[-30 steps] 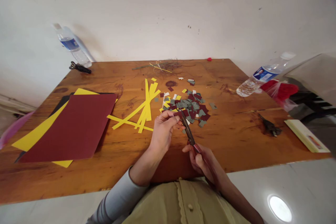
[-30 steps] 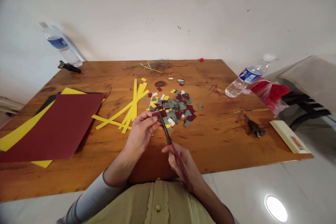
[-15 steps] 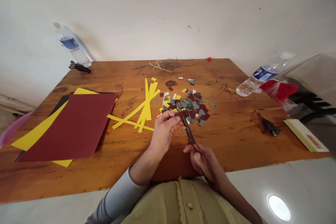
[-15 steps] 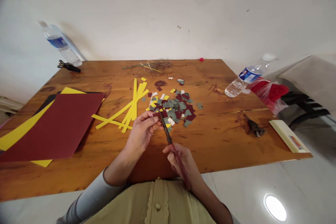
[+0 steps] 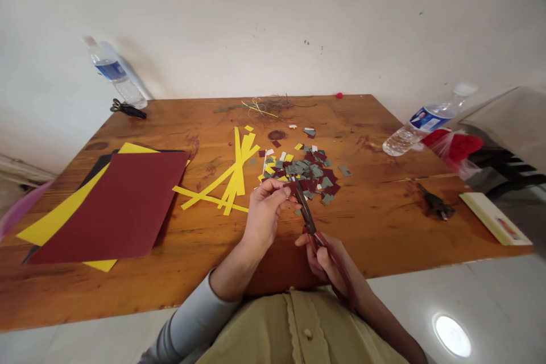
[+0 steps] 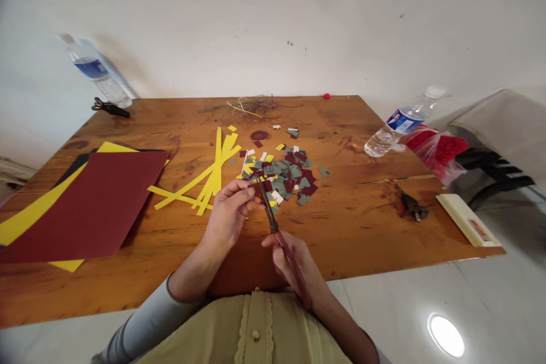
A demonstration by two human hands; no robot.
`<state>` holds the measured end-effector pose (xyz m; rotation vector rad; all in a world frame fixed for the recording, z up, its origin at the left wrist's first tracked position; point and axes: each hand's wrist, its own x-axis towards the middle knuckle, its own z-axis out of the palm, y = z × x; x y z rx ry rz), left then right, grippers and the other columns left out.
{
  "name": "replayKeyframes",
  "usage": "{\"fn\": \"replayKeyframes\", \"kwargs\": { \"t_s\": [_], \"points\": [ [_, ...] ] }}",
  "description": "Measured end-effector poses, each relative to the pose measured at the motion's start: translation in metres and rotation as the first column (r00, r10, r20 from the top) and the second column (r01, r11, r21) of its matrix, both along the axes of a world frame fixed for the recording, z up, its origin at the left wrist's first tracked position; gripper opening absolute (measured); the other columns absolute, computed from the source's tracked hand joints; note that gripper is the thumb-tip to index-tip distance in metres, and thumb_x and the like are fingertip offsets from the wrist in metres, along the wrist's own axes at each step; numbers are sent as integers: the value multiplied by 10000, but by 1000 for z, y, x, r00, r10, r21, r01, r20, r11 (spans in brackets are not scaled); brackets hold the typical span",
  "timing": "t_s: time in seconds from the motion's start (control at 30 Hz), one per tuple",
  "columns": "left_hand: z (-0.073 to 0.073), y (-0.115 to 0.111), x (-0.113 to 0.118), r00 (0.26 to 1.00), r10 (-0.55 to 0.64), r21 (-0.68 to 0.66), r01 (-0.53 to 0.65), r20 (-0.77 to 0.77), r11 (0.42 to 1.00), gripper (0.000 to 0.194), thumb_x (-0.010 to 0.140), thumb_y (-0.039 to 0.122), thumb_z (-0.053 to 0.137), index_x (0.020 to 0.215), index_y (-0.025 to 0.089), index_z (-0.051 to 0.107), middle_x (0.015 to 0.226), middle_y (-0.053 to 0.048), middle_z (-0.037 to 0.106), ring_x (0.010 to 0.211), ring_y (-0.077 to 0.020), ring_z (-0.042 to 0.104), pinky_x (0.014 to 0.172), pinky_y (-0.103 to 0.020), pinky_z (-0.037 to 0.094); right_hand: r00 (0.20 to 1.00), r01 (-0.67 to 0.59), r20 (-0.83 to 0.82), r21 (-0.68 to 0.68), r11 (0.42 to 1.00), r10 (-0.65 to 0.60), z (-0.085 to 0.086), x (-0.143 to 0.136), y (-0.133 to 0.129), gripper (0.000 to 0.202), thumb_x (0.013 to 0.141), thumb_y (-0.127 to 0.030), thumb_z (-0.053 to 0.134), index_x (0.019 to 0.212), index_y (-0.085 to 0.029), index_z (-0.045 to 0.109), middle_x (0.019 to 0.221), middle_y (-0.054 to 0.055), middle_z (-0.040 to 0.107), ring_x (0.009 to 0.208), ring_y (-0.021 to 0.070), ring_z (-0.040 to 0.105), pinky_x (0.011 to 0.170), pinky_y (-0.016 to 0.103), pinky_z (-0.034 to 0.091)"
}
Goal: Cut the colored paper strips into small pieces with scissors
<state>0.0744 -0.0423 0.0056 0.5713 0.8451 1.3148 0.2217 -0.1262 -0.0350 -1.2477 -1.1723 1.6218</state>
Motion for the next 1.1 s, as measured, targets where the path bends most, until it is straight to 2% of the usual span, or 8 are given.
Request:
{"fn": "replayKeyframes", "kwargs": {
  "t_s": [0.7,0.77,0.83,0.9,0.93,1.0,1.07,1.1],
  "points": [
    [-12,11,3,1000,4,-72,-5,-12,997,300,540,255,844,661,172,583,608,52,560,558,-106,607,557,-240,564,995,26,-95,-141,990,-40,-3,-2,1,697,751,-882,646,860,-197,585,499,-143,283,376,42,164,345,190,182],
    [-16,14,3,998,-11,-64,8,-54,998,292,562,279,839,653,176,581,609,44,564,554,-111,601,566,-248,553,991,27,-126,-152,988,-46,-6,-2,2,701,759,-883,643,859,-191,587,502,-139,301,363,38,184,337,185,188],
    [-20,17,1,978,-33,-45,24,-205,999,256,653,322,803,659,184,587,608,28,576,544,-126,595,584,-270,542,981,48,-176,-160,986,-76,-9,-2,3,706,776,-884,629,868,-185,596,505,-135,315,350,36,195,333,181,191],
    [-24,19,-2,874,-11,49,39,-485,998,197,779,321,723,679,194,610,657,-10,625,616,-165,629,669,-318,561,968,54,-235,-164,985,-92,-11,-3,4,719,784,-894,612,879,-182,609,504,-132,323,341,35,197,330,179,194],
    [-25,19,-4,768,37,126,57,-639,990,157,824,290,686,707,198,635,734,-42,674,719,-198,666,760,-357,575,961,48,-260,-161,986,-89,-12,-3,4,719,794,-893,603,885,-180,619,506,-130,322,340,35,196,331,178,197],
    [-28,19,-8,476,162,260,147,-864,954,47,850,203,662,823,205,701,1019,-107,745,1038,-273,682,997,-453,536,952,26,-298,-140,990,-67,-12,-3,3,714,818,-884,585,890,-176,639,511,-126,318,342,37,191,333,178,199],
    [-33,20,-10,197,206,256,280,-959,925,197,843,162,679,1024,211,736,1336,-145,688,1323,-334,571,1157,-530,425,946,10,-321,-110,994,-45,-13,-3,2,707,837,-871,578,895,-170,657,517,-121,315,348,38,185,335,179,202],
    [-35,20,-10,93,187,208,343,-978,916,284,845,167,687,1123,209,728,1435,-158,639,1403,-355,514,1190,-554,389,943,10,-329,-99,995,-42,-14,-3,1,702,843,-863,580,899,-168,662,519,-119,315,352,38,184,336,178,207]
  ]
}}
